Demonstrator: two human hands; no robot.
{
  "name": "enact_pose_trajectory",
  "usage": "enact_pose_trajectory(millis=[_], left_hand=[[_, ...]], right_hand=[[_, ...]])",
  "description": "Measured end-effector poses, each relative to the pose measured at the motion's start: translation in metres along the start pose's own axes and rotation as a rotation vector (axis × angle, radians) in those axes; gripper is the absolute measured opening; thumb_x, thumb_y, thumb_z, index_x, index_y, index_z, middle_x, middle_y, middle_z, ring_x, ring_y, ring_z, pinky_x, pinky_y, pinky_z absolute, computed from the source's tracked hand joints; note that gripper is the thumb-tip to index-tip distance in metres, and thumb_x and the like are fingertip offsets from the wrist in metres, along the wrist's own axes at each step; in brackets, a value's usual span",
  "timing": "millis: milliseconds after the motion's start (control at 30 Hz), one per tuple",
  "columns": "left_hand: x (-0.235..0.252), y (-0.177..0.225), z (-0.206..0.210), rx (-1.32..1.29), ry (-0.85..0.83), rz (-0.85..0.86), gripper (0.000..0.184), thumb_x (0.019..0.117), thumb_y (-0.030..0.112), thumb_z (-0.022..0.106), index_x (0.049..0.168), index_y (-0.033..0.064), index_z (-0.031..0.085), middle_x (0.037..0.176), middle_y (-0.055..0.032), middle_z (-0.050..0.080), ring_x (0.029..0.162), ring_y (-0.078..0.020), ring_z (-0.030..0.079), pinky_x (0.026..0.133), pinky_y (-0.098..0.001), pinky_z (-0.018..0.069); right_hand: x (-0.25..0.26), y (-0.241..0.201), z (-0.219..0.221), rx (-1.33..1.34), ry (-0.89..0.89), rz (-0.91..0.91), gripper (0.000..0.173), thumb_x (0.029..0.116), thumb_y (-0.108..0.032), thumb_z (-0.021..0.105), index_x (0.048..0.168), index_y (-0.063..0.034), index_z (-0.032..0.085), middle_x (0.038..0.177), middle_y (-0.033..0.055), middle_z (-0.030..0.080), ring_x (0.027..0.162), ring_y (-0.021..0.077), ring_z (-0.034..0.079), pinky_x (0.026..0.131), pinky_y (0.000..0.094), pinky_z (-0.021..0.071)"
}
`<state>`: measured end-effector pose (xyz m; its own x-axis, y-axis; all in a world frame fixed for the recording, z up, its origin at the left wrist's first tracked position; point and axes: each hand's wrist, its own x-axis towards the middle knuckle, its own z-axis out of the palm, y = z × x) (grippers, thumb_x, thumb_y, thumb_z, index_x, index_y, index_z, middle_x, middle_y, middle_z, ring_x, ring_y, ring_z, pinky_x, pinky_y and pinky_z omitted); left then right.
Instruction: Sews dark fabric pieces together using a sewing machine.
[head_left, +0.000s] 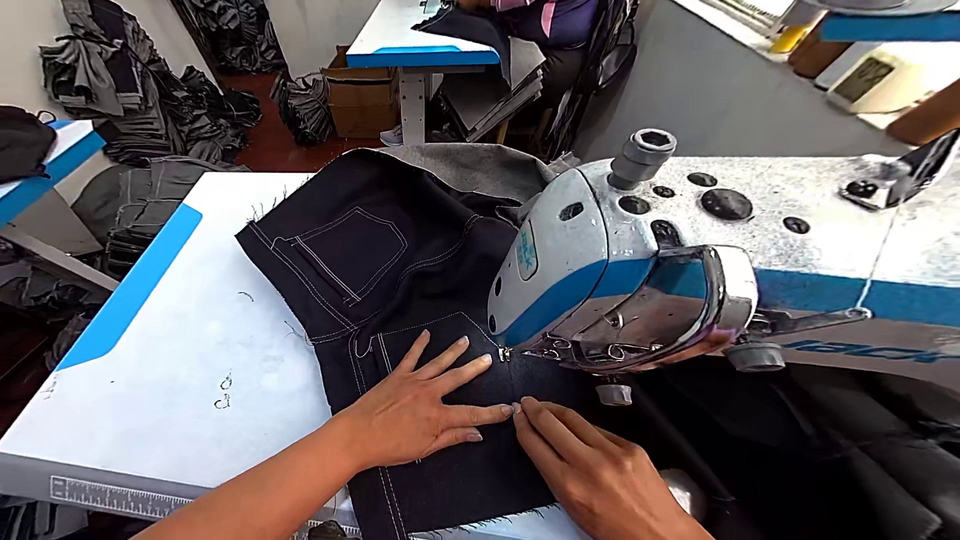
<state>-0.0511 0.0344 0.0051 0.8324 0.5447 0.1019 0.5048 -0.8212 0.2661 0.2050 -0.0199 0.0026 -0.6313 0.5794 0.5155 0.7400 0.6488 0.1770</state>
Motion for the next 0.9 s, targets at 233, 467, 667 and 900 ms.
enact_pose_trajectory(millis=[233, 467, 667, 900], left_hand=[[0.001, -0.002, -0.002, 0.070, -0.016, -0.025, 0.046, 0.1079, 0.057, 0.025, 0.151, 0.0548, 0.041, 0.167, -0.0127, 0.029, 0.158, -0.0310, 0.018, 0.121, -0.0702, 0.0104], [0.002, -0.004, 0.001, 0.063, 0.003, -0.013, 0.045, 0.1081, 0.055, 0.027, 0.150, 0.0548, 0.043, 0.166, -0.0161, 0.031, 0.157, -0.0359, 0.020, 0.118, -0.0739, 0.0109], [0.004, -0.003, -0.004, 0.059, -0.038, -0.069, 0.044, 0.1067, 0.060, 0.024, 0.148, 0.0609, 0.040, 0.168, -0.0114, 0.027, 0.156, -0.0454, 0.012, 0.112, -0.0817, 0.0073], [0.004, -0.003, -0.003, 0.067, -0.042, -0.056, 0.045, 0.1072, 0.058, 0.024, 0.149, 0.0597, 0.040, 0.169, -0.0131, 0.026, 0.156, -0.0461, 0.013, 0.112, -0.0821, 0.0066]], right_hand=[[-0.018, 0.006, 0.006, 0.247, 0.039, 0.145, 0.023, 0.1023, -0.014, 0.052, 0.109, -0.0085, 0.073, 0.115, 0.0090, 0.076, 0.112, 0.0229, 0.072, 0.091, 0.0297, 0.0585], [-0.037, 0.001, 0.003, 0.397, -0.004, -0.027, 0.032, 0.1084, -0.031, 0.050, 0.120, -0.0091, 0.069, 0.125, 0.0074, 0.073, 0.125, 0.0195, 0.065, 0.111, 0.0325, 0.0476], [-0.011, 0.019, -0.001, 0.466, 0.065, -0.152, 0.016, 0.1055, -0.015, 0.055, 0.100, -0.0097, 0.068, 0.098, 0.0054, 0.075, 0.102, 0.0183, 0.072, 0.093, 0.0302, 0.0571], [-0.013, 0.015, -0.001, 0.570, -0.017, 0.037, 0.037, 0.1070, -0.041, 0.051, 0.096, -0.0118, 0.072, 0.100, 0.0047, 0.074, 0.103, 0.0159, 0.070, 0.087, 0.0265, 0.0570]])
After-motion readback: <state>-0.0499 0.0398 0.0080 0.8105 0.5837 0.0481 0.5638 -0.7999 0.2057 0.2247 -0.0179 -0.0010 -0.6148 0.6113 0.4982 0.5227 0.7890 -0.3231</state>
